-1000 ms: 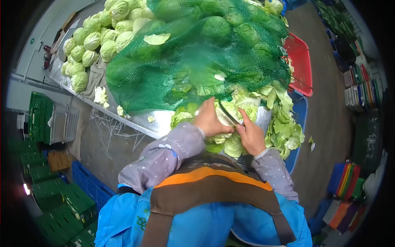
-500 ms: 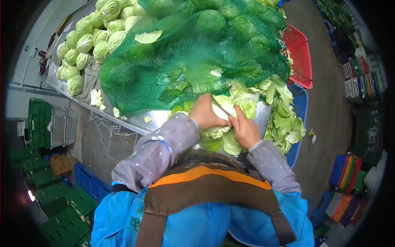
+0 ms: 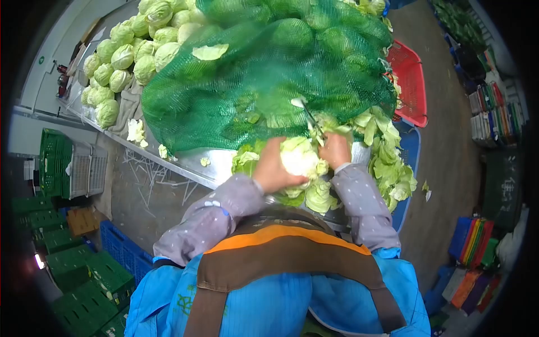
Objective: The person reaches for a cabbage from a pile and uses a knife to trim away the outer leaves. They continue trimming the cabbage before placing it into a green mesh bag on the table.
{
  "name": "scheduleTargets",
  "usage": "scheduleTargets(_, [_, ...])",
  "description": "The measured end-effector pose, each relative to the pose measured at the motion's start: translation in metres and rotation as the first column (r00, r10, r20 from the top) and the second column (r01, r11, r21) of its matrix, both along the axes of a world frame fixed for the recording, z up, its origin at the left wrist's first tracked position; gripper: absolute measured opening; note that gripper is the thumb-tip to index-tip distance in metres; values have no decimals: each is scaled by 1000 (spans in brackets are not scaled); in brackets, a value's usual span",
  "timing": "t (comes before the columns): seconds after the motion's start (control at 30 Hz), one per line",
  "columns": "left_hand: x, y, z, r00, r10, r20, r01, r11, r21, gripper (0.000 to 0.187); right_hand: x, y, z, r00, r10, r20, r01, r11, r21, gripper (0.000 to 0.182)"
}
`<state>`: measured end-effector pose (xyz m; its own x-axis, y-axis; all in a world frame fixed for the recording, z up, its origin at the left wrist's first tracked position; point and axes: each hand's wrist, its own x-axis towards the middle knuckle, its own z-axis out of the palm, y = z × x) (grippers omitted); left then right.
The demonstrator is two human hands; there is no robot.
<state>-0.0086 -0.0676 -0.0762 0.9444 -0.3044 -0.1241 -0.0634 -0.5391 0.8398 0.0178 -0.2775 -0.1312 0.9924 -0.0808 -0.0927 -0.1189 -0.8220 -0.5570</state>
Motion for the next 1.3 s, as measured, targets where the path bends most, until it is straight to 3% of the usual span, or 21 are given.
scheduleTargets(0.1, [-15,33,-9,997,-82,-14,80,992,-95,105,3,0,-11,985,-123,-120,128,991,35,29])
scheduleTargets(0.17, [-28,55,-16,968,87,-235,-159,938,-307,104,-2,-5,-27,934,-322,153,316,946,68,36])
scheduleTargets(0.23, [-29,61,-10,935,182,-303,-284,897,-339,99,-1,-18,-16,903,-423,80,364,850,382,47])
scheduleTargets(0.3, [-27,46,11,607,274,-746,-728,566,-385,87,-20,-13,35,916,-332,226,255,916,311,53])
scheduleTargets(0.33, [-23,39,18,544,375,-750,-765,589,-260,75,-29,-8,56,901,-241,361,167,960,223,59])
scheduleTargets(0.37, [-21,32,29,563,352,-748,-751,597,-284,66,-36,2,59,905,-225,361,152,963,221,59])
scheduleTargets(0.43, [-18,27,15,642,346,-684,-619,761,-196,75,-46,27,65,951,78,300,-195,902,385,70])
scheduleTargets(0.47, [-19,24,12,627,315,-713,-605,773,-191,52,-42,37,61,949,81,304,-198,904,379,70])
scheduleTargets(0.5, [-18,25,7,629,314,-711,-607,769,-198,52,-35,46,50,955,69,289,-187,894,406,72])
scheduleTargets(0.57, [-16,32,-1,919,263,-294,-283,959,-26,33,-29,49,38,959,53,278,-174,884,435,73])
scheduleTargets(0.6, [-20,34,7,945,281,167,-288,957,22,28,-27,45,37,978,4,209,-110,859,500,74])
scheduleTargets(0.63, [-21,37,10,938,301,170,-324,938,124,24,-25,42,37,990,-41,137,-43,828,559,75])
scheduleTargets(0.77, [-13,86,-7,947,258,-193,-86,780,619,35,-25,38,32,993,-49,107,-25,799,601,73])
scheduleTargets(0.83, [2,95,12,939,293,-179,-60,653,755,40,-27,35,35,995,-26,97,-39,793,607,72])
scheduleTargets(0.87, [3,96,19,969,237,66,-214,681,700,63,-30,33,35,996,-5,86,-48,791,610,72])
scheduleTargets(0.93, [20,70,43,871,13,491,-227,897,379,90,-27,27,35,983,81,163,-162,799,579,69])
scheduleTargets(1.03, [37,19,30,869,-69,491,-41,977,210,104,-30,24,38,958,174,228,-280,738,614,62])
scheduleTargets(1.1, [33,3,20,998,-48,41,36,968,249,111,-34,20,47,962,162,220,-271,682,680,59])
scheduleTargets(1.17, [32,4,11,998,-37,53,24,975,222,113,-54,18,68,986,69,155,-122,921,369,57])
scheduleTargets(1.23, [34,6,20,997,-35,62,22,980,200,114,-62,27,72,994,94,47,-104,942,318,58])
scheduleTargets(1.3, [41,4,45,990,-46,-131,67,985,162,112,-58,34,65,982,172,-81,-163,981,101,56])
